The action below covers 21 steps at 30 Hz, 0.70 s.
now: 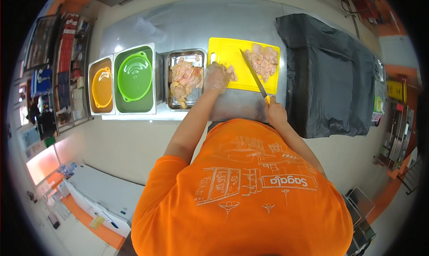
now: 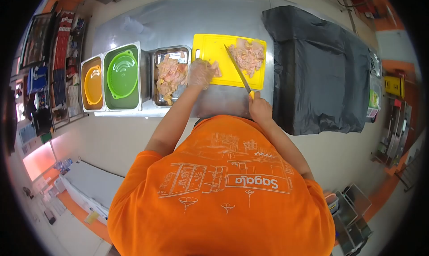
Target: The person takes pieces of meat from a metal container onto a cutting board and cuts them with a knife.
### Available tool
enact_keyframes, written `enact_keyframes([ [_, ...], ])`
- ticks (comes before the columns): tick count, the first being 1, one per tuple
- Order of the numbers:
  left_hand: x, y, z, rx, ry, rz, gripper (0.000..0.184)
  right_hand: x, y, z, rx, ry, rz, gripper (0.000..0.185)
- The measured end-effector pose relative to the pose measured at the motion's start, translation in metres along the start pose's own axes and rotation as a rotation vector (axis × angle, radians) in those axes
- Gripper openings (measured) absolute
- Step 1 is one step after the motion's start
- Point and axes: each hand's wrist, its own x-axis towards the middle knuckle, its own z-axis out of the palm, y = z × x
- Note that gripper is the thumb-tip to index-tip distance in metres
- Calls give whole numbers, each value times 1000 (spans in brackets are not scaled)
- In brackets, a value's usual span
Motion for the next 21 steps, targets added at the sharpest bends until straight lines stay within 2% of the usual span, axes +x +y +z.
enact_keyframes([
  [2,2,2,12,56,-46,-78,50,-5,2,0,48,2,15,38],
  [4,1,7,9,200,-68,-53,48,-9,2,0,99,4,20,38],
  [6,-3,12,4,425,-66,86,47,-13,3,-3,152,12,20,37],
  [9,2,14,-2,53,-188,114,40,-16,6,-5,200,48,34,37],
  [12,0,27,-5,-547,-270,-6,31,-18,7,-13,243,68,60,36],
  [15,8,43,-2,-745,-279,-56,27,-19,6,-19,284,72,71,36],
  [18,7,47,1,-606,-131,-82,32,-21,0,-26,295,28,65,36],
  [21,10,13,45,-1047,-195,-278,29,-24,-2,-16,280,53,11,34],
])
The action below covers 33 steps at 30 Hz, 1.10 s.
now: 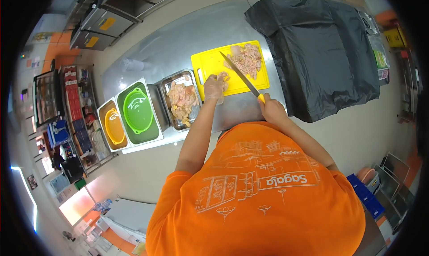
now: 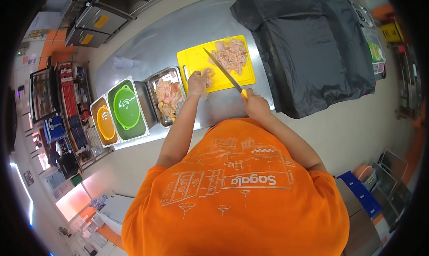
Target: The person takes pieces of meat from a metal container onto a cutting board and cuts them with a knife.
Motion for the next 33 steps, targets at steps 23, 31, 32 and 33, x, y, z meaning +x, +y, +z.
enact_keyframes([
  [23,-6,-7,-44,716,208,71,34,31,-22,13,-326,-107,-119,36],
  [31,-18,26,-41,679,192,-30,41,57,-22,17,-367,-57,-105,37],
  [32,-20,28,-41,704,209,-15,41,53,-27,14,-364,-75,-121,36],
  [33,-20,28,-42,729,225,1,41,50,-31,12,-361,-92,-136,36],
])
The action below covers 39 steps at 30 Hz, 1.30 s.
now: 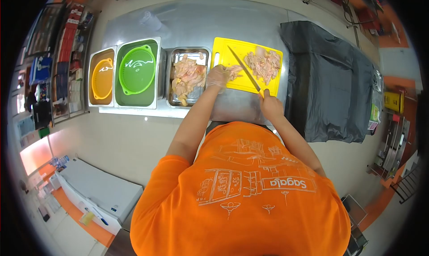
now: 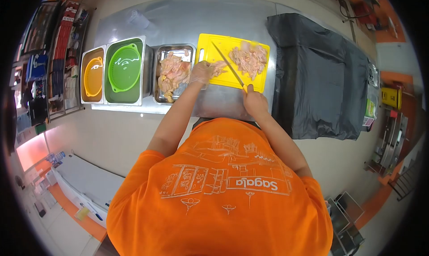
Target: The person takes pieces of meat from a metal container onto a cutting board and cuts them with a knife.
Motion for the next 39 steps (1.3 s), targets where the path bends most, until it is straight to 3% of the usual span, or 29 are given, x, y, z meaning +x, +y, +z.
enact_keyframes([
  [5,15,-25,15,-28,-15,61,40,8,6,10,-44,-26,-4,37],
  [15,-12,-5,-5,-14,19,67,40,8,-2,-6,-79,-54,-31,36],
  [24,-14,-22,19,-5,131,113,26,18,13,30,-94,-44,-99,41],
  [30,-10,-29,31,84,155,204,23,64,-24,37,-124,-48,-62,40],
  [39,-16,-18,22,-47,92,131,30,2,16,30,7,-73,17,42],
])
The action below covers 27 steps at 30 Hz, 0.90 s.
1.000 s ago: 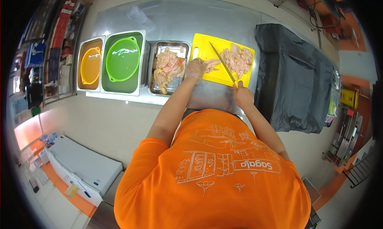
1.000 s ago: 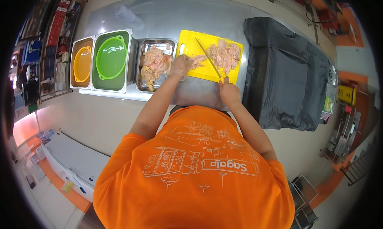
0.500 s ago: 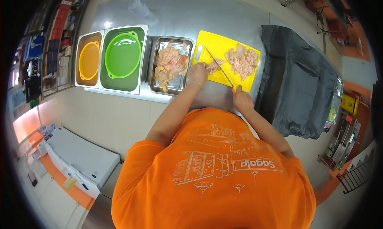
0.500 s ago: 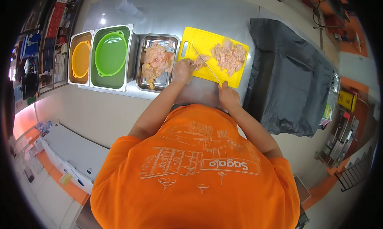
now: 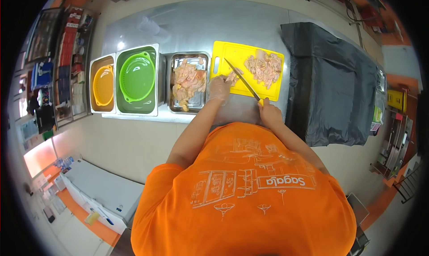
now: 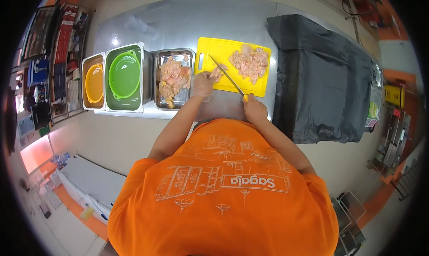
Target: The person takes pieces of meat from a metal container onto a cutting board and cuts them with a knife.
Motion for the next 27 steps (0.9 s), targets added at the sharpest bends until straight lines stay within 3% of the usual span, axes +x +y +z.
enact_keyframes([
  [3,1,-15,3,-275,15,5,24,4,-5,1,23,68,-8,41],
  [6,14,-33,23,-893,-77,76,18,16,1,4,126,132,116,39],
  [9,23,-28,31,-1043,-181,163,19,3,13,-2,160,147,120,38],
  [12,17,22,8,-967,-302,69,20,-16,19,-7,190,163,136,38],
  [16,37,20,26,-568,-333,-35,26,-30,14,-12,260,141,158,38],
  [22,30,20,16,-190,-227,-43,47,-38,0,-3,266,41,122,36],
  [25,25,11,14,30,-87,87,50,-39,-2,0,240,6,124,36],
  [27,19,9,13,19,-20,82,43,-39,-1,2,213,6,128,36],
])
